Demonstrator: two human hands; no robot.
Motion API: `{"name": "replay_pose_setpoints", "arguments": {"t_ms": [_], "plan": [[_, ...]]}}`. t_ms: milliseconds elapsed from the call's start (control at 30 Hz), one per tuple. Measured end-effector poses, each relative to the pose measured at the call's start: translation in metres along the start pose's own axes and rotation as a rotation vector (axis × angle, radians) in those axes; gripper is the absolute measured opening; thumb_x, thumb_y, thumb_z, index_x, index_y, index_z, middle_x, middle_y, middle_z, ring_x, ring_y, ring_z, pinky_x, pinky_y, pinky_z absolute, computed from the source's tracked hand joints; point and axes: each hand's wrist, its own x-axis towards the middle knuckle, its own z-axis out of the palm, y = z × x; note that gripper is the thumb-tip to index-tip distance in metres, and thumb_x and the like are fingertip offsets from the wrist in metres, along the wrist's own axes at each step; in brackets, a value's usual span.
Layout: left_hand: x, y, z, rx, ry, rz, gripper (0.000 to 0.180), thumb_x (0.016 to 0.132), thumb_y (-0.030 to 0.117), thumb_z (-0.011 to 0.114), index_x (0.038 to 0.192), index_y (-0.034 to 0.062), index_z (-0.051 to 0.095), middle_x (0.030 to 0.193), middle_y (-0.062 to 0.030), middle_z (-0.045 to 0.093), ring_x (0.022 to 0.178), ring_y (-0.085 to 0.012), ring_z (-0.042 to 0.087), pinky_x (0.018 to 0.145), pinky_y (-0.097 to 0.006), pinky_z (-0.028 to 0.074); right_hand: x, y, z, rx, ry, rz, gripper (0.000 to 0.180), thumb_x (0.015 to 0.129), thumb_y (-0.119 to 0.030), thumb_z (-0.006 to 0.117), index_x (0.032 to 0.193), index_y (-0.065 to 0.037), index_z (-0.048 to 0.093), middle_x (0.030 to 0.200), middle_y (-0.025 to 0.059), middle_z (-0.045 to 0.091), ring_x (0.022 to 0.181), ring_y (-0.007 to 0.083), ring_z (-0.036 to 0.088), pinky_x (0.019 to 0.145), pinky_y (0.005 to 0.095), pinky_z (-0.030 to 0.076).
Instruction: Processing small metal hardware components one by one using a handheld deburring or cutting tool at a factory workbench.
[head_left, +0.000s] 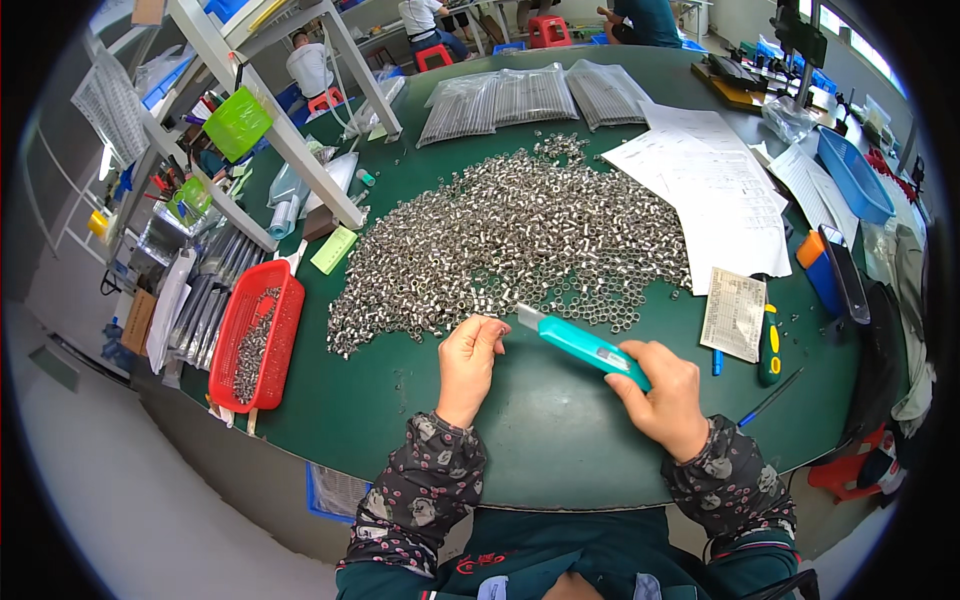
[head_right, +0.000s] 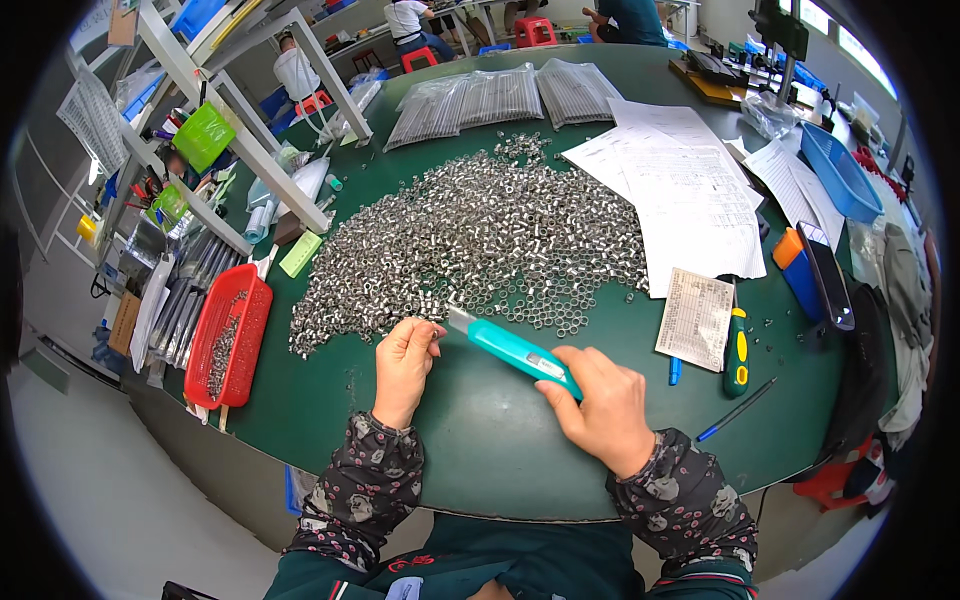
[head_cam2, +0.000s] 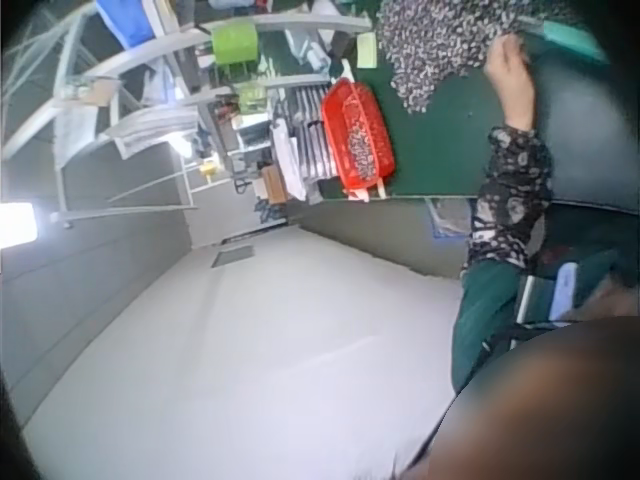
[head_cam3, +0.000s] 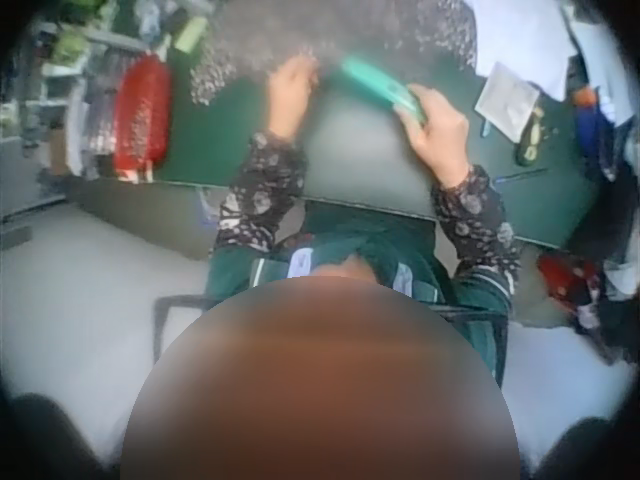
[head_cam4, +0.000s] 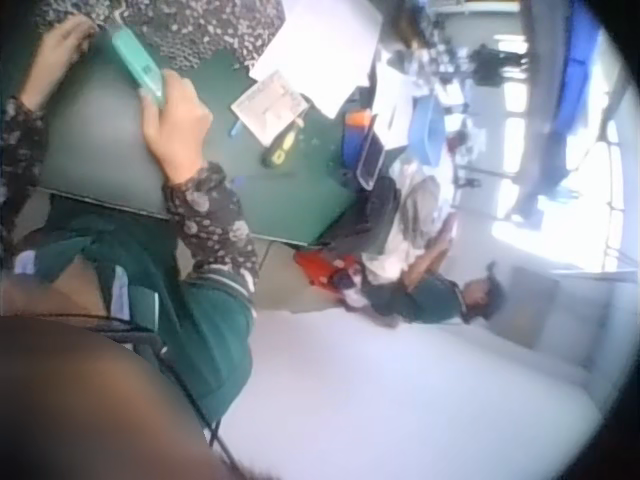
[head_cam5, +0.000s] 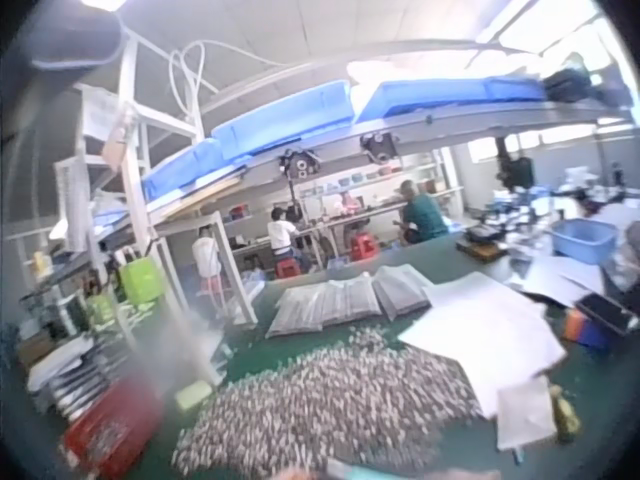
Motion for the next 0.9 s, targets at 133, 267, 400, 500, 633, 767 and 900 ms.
{"name": "replay_pose_setpoints", "arguments": {"t_ms": [133, 267, 400, 500, 633, 767, 900], "plan": [[0.000, 0.005, 0.001, -0.167, -0.017, -0.132, 0.022, 0.087, 0.021, 0.052, 0.080, 0.0024, 0.060, 0.060, 0.0032, 0.051, 0.048, -0.0012, 0.036, 0.043, -0.018, 0.028, 0.002, 0.007, -0.001, 0.145, -0.026, 0.051, 0.023, 0.073, -0.020, 0.064, 0.088, -0.003, 0.060, 0.074, 0.0133, 0.060, 0.058, 0.0281, 0.057, 0.052, 0.0337, 0.044], [0.000, 0.004, 0.000, -0.186, -0.024, -0.131, 0.021, 0.088, 0.020, 0.051, 0.080, 0.0026, 0.061, 0.060, 0.0032, 0.050, 0.049, -0.0009, 0.036, 0.043, -0.017, 0.028, 0.001, 0.012, 0.001, 0.274, -0.201, 0.190, 0.024, 0.073, -0.022, 0.064, 0.087, -0.002, 0.062, 0.070, 0.0134, 0.060, 0.059, 0.0254, 0.058, 0.054, 0.0320, 0.044], [0.000, 0.005, 0.001, -0.178, -0.030, -0.119, 0.021, 0.087, 0.020, 0.052, 0.080, 0.0026, 0.061, 0.060, 0.0030, 0.050, 0.049, -0.0012, 0.037, 0.043, -0.017, 0.028, 0.002, 0.012, 0.001, 0.359, -0.237, 0.236, 0.025, 0.074, -0.023, 0.064, 0.087, -0.001, 0.062, 0.070, 0.0138, 0.060, 0.059, 0.0228, 0.058, 0.054, 0.0305, 0.044], [-0.001, 0.005, 0.001, -0.158, -0.030, -0.103, 0.020, 0.087, 0.019, 0.052, 0.080, 0.0026, 0.061, 0.060, 0.0026, 0.050, 0.049, -0.0015, 0.037, 0.043, -0.017, 0.029, 0.004, 0.012, 0.000, 0.386, -0.306, 0.297, 0.025, 0.074, -0.022, 0.064, 0.086, -0.001, 0.062, 0.069, 0.0140, 0.060, 0.059, 0.0213, 0.058, 0.055, 0.0296, 0.044], [0.000, 0.002, 0.000, -0.052, -0.042, -0.011, 0.021, 0.087, 0.020, 0.052, 0.080, 0.0026, 0.061, 0.060, 0.0023, 0.051, 0.049, -0.0022, 0.038, 0.043, -0.018, 0.029, 0.002, 0.016, 0.002, 0.376, -0.262, 0.277, 0.025, 0.073, -0.022, 0.065, 0.086, -0.001, 0.061, 0.069, 0.0136, 0.059, 0.058, 0.0239, 0.058, 0.054, 0.0304, 0.044], [0.001, 0.002, -0.001, -0.148, -0.079, -0.142, 0.023, 0.088, 0.021, 0.050, 0.078, 0.0026, 0.059, 0.059, 0.0029, 0.050, 0.047, -0.0019, 0.037, 0.042, -0.018, 0.028, 0.001, 0.002, -0.003, 0.009, -0.093, -0.002, 0.024, 0.071, -0.020, 0.067, 0.086, -0.002, 0.060, 0.070, 0.0119, 0.057, 0.057, 0.0270, 0.056, 0.050, 0.0321, 0.043], [0.001, 0.007, -0.001, -0.351, -0.094, -0.257, 0.024, 0.089, 0.022, 0.049, 0.079, 0.0026, 0.058, 0.059, 0.0038, 0.048, 0.045, -0.0007, 0.034, 0.040, -0.016, 0.026, 0.006, 0.009, -0.002, 0.097, 0.089, 0.031, 0.024, 0.069, -0.018, 0.068, 0.086, -0.003, 0.059, 0.071, 0.0117, 0.058, 0.058, 0.0275, 0.057, 0.050, 0.0324, 0.043]]}}
